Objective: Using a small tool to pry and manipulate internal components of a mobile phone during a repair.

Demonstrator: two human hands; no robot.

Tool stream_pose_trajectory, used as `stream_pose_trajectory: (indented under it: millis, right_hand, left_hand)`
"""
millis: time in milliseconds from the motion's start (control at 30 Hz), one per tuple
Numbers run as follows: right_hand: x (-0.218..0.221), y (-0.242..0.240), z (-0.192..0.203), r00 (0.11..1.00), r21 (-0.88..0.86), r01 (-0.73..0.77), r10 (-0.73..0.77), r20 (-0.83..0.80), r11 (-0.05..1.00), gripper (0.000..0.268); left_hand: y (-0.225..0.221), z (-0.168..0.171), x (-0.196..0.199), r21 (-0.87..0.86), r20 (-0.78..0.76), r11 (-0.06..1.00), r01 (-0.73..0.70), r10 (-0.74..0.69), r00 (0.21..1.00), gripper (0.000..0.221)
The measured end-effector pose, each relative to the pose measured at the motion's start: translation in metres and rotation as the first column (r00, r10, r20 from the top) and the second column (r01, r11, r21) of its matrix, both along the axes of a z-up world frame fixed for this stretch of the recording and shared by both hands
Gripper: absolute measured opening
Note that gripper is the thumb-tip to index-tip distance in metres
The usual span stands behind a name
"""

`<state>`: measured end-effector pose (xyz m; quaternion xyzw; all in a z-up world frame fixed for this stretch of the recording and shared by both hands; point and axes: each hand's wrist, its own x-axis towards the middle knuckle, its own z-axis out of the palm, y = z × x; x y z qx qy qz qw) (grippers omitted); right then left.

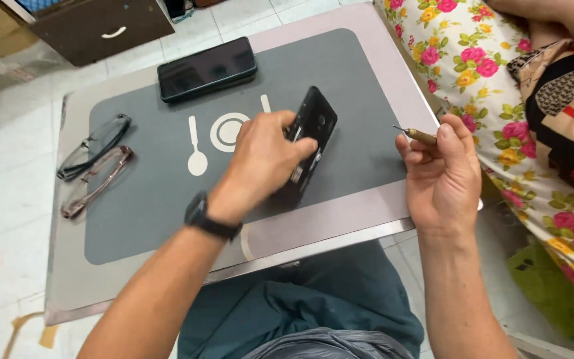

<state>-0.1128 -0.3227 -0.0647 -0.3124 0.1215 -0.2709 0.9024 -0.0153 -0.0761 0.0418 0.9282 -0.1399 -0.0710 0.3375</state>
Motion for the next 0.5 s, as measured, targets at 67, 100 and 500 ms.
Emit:
stream_pose_trajectory:
  millis: [67, 100, 500]
  right_hand:
    - [-0.002, -0.001, -0.001, 1.0, -0.01, -0.015, 0.016, 0.016, 1.0, 0.023]
    - [-0.003, 0.002, 0.002, 1.0, -0.005, -0.014, 0.014, 0.016, 1.0, 0.023]
    - [-0.022, 0.03, 0.036, 0.999, -0.178, 0.031, -0.036, -0.023, 0.984, 0.03]
  left_hand:
    - [0.006, 0.012, -0.021, -0.027, 0.258, 0.992, 0.124, -0.113, 0.96, 0.01]
    - [0.007, 0.016, -0.031, -0.021, 0.257, 0.992, 0.125, -0.116, 0.959, 0.01]
    - [0.011, 0.01, -0.054, 0.207, 0.521, 0.957, 0.203, -0.283, 0.805, 0.02]
